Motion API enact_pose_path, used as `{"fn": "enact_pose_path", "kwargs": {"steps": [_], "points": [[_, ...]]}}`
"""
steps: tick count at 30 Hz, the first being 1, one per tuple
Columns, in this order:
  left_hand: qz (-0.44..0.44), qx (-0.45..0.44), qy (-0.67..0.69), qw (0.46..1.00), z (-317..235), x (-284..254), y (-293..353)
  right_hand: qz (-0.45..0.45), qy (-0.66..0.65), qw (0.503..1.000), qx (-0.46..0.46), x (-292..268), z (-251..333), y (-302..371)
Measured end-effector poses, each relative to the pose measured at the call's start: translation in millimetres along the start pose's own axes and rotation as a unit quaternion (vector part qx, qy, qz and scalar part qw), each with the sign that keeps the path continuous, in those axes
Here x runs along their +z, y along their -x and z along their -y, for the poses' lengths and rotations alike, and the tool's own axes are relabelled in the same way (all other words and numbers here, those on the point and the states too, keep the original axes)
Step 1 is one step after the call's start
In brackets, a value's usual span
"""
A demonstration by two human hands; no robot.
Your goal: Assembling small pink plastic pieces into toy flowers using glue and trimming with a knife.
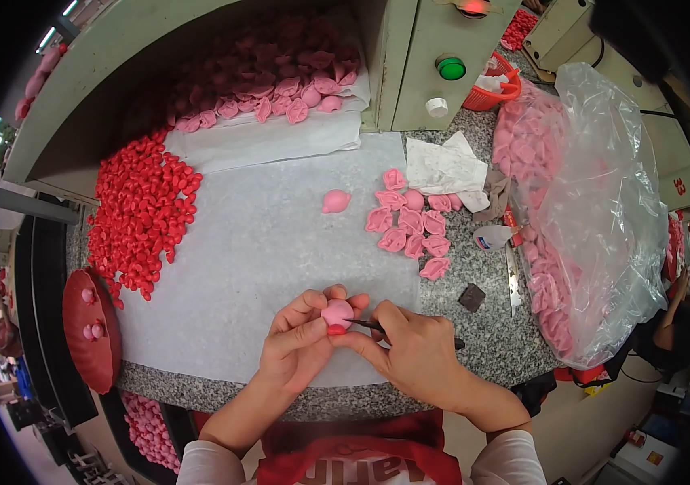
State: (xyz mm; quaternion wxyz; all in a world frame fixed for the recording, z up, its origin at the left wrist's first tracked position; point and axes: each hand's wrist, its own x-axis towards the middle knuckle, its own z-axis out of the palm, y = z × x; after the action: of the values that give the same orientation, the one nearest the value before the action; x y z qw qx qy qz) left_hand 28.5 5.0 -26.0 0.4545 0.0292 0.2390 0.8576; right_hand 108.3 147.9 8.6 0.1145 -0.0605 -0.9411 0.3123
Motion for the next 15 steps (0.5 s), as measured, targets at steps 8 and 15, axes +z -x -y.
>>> {"fn": "enact_pose_path", "kwargs": {"steps": [8, 15], "points": [[-0.001, -0.003, 0.0, 1.0, 0.0, -0.9, 0.1, 0.012, 0.004, 1.0, 0.003, -1.8, 0.7, -0.6], [0.003, -0.001, -0.001, 1.0, 0.3, -2.7, 0.2, 0.017, 0.0, 1.0, 0.006, -3.6, 1.2, -0.7]]}}
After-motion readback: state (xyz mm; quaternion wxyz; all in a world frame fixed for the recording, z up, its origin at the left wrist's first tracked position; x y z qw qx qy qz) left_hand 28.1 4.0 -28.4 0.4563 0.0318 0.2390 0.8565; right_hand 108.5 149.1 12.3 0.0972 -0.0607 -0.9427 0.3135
